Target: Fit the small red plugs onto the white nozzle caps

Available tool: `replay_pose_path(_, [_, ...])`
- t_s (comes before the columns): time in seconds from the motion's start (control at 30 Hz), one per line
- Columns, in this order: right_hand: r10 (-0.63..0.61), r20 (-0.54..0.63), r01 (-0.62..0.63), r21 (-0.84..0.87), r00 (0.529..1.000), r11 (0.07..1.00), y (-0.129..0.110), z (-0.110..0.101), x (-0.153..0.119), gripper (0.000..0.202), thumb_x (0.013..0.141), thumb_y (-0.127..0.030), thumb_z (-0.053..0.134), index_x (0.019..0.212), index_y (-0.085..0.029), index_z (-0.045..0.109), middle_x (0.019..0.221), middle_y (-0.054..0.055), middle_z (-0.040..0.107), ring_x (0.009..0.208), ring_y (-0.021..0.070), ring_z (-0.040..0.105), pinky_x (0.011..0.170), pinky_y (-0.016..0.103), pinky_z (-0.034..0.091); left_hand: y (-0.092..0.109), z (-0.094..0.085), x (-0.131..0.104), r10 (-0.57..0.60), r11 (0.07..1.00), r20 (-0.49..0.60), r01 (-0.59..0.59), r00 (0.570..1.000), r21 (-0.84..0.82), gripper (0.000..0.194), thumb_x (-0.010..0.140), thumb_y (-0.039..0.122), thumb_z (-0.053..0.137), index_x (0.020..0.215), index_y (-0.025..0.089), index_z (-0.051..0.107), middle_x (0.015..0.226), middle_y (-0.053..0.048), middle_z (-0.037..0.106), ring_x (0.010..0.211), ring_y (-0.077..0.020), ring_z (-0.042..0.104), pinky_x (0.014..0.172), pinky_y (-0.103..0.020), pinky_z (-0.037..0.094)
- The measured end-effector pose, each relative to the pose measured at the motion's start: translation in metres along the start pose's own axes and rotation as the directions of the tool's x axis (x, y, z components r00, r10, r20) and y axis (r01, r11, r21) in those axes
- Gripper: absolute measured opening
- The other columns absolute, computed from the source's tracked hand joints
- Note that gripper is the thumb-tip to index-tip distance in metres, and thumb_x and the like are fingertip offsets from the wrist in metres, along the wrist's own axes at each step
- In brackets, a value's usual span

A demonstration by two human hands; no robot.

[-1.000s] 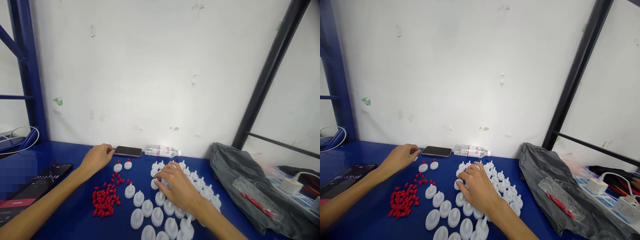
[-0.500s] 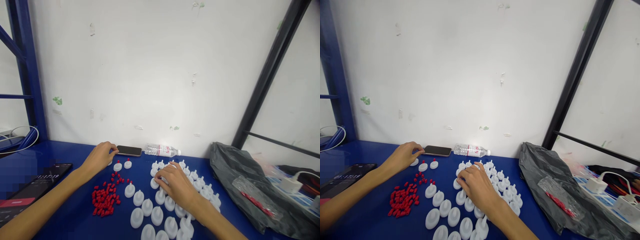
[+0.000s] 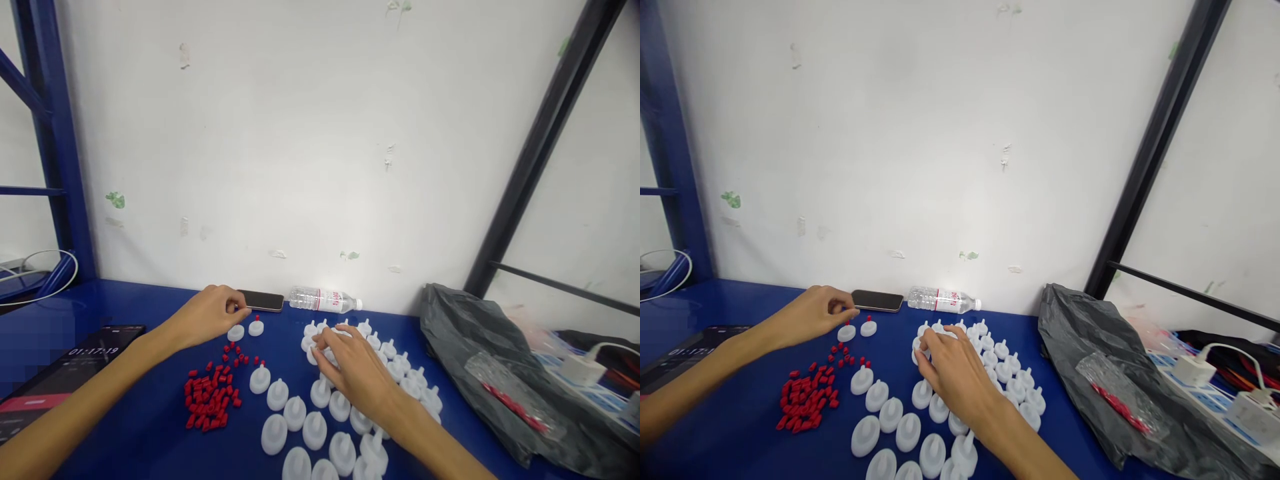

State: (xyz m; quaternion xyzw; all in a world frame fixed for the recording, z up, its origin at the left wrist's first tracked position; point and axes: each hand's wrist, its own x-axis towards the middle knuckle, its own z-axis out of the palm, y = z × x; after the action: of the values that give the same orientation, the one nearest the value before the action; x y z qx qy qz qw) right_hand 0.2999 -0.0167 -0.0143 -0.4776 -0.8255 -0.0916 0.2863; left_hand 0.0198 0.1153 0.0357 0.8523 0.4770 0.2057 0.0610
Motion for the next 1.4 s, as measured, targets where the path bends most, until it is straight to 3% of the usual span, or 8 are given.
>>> replay_pose_path(0.1, [0.019, -0.003, -0.019, -0.003, 1.000, 1.000, 0.000, 0.001, 0.000, 0.016, 0.100, -0.014, 0.055, 0.098, -0.026, 0.045, 0.101, 0.005, 0.076, 0.100, 0.0260, 0.074, 0.091, 0.045, 0.058, -0.004, 0.004, -0.001, -0.011, 0.999, 0.086, 0.008, 0.996, 0.032, 0.025, 0.079, 0.041, 0.061, 0.063, 0.025, 0.073, 0.068, -0.003, 0.072, 0.062, -0.0223, 0.064, 0.056, -0.031, 0.037])
replay_pose_path(0.2, [0.038, 0.001, -0.038, -0.017, 0.999, 0.999, -0.002, 0.000, 0.000, 0.016, 0.099, -0.014, 0.057, 0.098, -0.025, 0.046, 0.104, 0.007, 0.076, 0.098, 0.0273, 0.074, 0.079, 0.040, 0.060, -0.008, 0.010, -0.001, -0.018, 0.998, 0.109, 0.011, 0.994, 0.065, 0.020, 0.078, 0.036, 0.060, 0.071, 0.026, 0.076, 0.080, -0.005, 0.077, 0.074, -0.0265, 0.069, 0.062, -0.033, 0.038])
replay_pose_path(0.57, [0.059, -0.004, -0.059, 0.025, 0.998, 0.998, -0.006, -0.006, 0.000, 0.016, 0.095, -0.015, 0.068, 0.101, -0.024, 0.056, 0.098, 0.002, 0.070, 0.091, 0.0221, 0.067, 0.085, 0.039, 0.056, -0.015, 0.013, -0.006, 0.014, 1.000, 0.286, -0.015, 0.958, 0.001, 0.010, 0.073, 0.032, 0.067, 0.068, 0.026, 0.073, 0.072, -0.002, 0.077, 0.068, -0.0232, 0.070, 0.058, -0.029, 0.040])
replay_pose_path(0.7, [0.040, -0.020, -0.040, 0.005, 0.999, 0.999, -0.006, -0.006, 0.001, 0.012, 0.096, -0.020, 0.069, 0.098, -0.024, 0.058, 0.096, 0.001, 0.070, 0.088, 0.0216, 0.067, 0.094, 0.044, 0.053, -0.013, 0.012, -0.005, 0.034, 0.999, 0.270, -0.025, 0.962, -0.036, 0.011, 0.075, 0.028, 0.064, 0.068, 0.024, 0.073, 0.071, -0.002, 0.076, 0.066, -0.0221, 0.068, 0.059, -0.029, 0.039])
replay_pose_path(0.83, [0.073, -0.024, -0.073, 0.010, 0.997, 0.997, -0.007, -0.008, 0.001, 0.011, 0.099, -0.025, 0.066, 0.106, -0.026, 0.058, 0.100, 0.001, 0.070, 0.089, 0.0220, 0.068, 0.084, 0.039, 0.055, 0.002, 0.004, -0.004, 0.092, 0.990, 0.184, -0.070, 0.979, -0.121, 0.018, 0.082, 0.033, 0.061, 0.079, 0.024, 0.076, 0.078, -0.002, 0.075, 0.071, -0.0198, 0.065, 0.064, -0.028, 0.041])
replay_pose_path(1.0, [0.117, -0.005, -0.116, 0.086, 0.993, 0.990, -0.010, -0.010, 0.000, 0.030, 0.097, -0.037, 0.068, 0.120, -0.028, 0.051, 0.107, 0.002, 0.069, 0.086, 0.0209, 0.070, 0.073, 0.034, 0.056, 0.036, 0.007, -0.015, 0.136, 0.945, 0.106, -0.097, 0.985, -0.314, 0.028, 0.091, 0.046, 0.059, 0.093, 0.024, 0.076, 0.064, 0.002, 0.068, 0.057, -0.0145, 0.056, 0.056, -0.025, 0.039])
replay_pose_path(1.13, [0.091, -0.006, -0.090, 0.107, 0.996, 0.990, -0.012, -0.010, 0.000, 0.043, 0.090, -0.043, 0.076, 0.122, -0.028, 0.049, 0.104, 0.002, 0.069, 0.090, 0.0222, 0.071, 0.076, 0.034, 0.056, 0.057, 0.022, -0.027, 0.186, 0.860, 0.130, -0.097, 0.974, -0.502, 0.025, 0.089, 0.046, 0.065, 0.092, 0.025, 0.077, 0.061, 0.003, 0.068, 0.054, -0.0123, 0.054, 0.052, -0.023, 0.037])
replay_pose_path(1.4, [-0.009, -0.030, 0.011, 0.070, 0.999, 0.997, -0.010, -0.005, -0.003, 0.045, 0.089, -0.049, 0.075, 0.123, -0.027, 0.053, 0.104, 0.003, 0.070, 0.090, 0.0214, 0.071, 0.077, 0.034, 0.057, 0.073, 0.027, -0.041, 0.213, 0.815, 0.211, -0.054, 0.954, -0.576, 0.025, 0.090, 0.046, 0.066, 0.095, 0.025, 0.079, 0.055, 0.004, 0.065, 0.050, -0.0104, 0.050, 0.050, -0.021, 0.036])
